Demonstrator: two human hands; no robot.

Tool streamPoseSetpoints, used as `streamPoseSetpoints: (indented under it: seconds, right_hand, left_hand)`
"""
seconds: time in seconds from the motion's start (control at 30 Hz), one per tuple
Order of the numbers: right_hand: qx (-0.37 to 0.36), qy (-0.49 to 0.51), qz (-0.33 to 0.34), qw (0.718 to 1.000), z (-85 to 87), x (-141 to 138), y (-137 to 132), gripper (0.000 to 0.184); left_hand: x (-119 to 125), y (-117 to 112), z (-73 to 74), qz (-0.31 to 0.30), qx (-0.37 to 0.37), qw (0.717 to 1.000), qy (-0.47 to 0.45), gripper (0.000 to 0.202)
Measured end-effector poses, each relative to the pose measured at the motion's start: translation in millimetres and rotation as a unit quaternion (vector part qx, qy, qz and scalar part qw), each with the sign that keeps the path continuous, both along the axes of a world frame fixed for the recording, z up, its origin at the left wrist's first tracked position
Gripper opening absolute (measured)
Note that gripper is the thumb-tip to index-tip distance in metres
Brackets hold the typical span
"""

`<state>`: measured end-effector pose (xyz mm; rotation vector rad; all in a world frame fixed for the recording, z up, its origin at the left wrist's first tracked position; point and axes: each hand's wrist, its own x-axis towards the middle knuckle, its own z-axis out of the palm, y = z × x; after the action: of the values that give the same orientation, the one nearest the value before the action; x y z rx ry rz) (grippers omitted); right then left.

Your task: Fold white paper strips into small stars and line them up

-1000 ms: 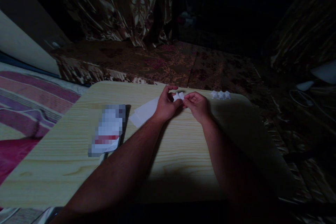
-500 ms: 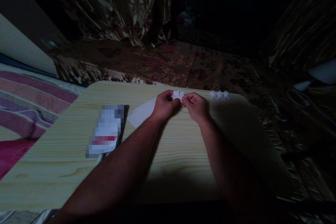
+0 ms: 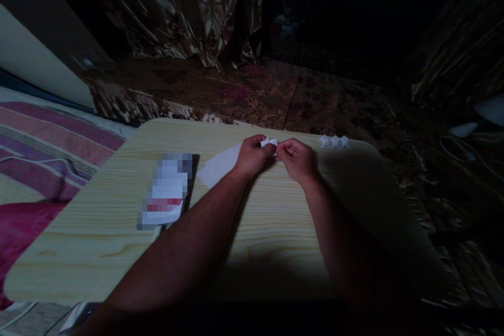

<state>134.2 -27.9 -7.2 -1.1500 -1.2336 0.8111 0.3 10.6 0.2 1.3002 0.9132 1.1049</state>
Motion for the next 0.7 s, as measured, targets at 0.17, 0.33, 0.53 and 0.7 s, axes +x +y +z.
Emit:
streamPoseSetpoints:
  seconds: [0.17, 0.33, 0.53, 0.7]
  right_hand:
    - [-0.010, -0.019, -0.014, 1.000, -0.5, 1.1, 0.0, 0.014]
    - [-0.007, -0.006, -0.023, 1.000, -0.2, 3.0, 0.8, 0.014]
    - [-0.012, 0.006, -0.042, 0.999, 5.2, 3.5, 0.2, 0.015]
    - [-0.020, 0.017, -0.038, 0.999, 9.6, 1.9, -1.9, 0.015]
  left_hand:
    - [1.2, 0.2, -3.3, 0.007, -0.010, 1.000, -0.009, 0.017]
    - [0.7, 0.1, -3.1, -0.017, -0.003, 1.000, -0.020, 0.019]
    - [-0.4, 1.6, -3.4, -0.025, 0.017, 1.000, 0.003, 0.022]
    - [0.0, 0.3, -3.6, -0.012, 0.016, 1.000, 0.010, 0.023]
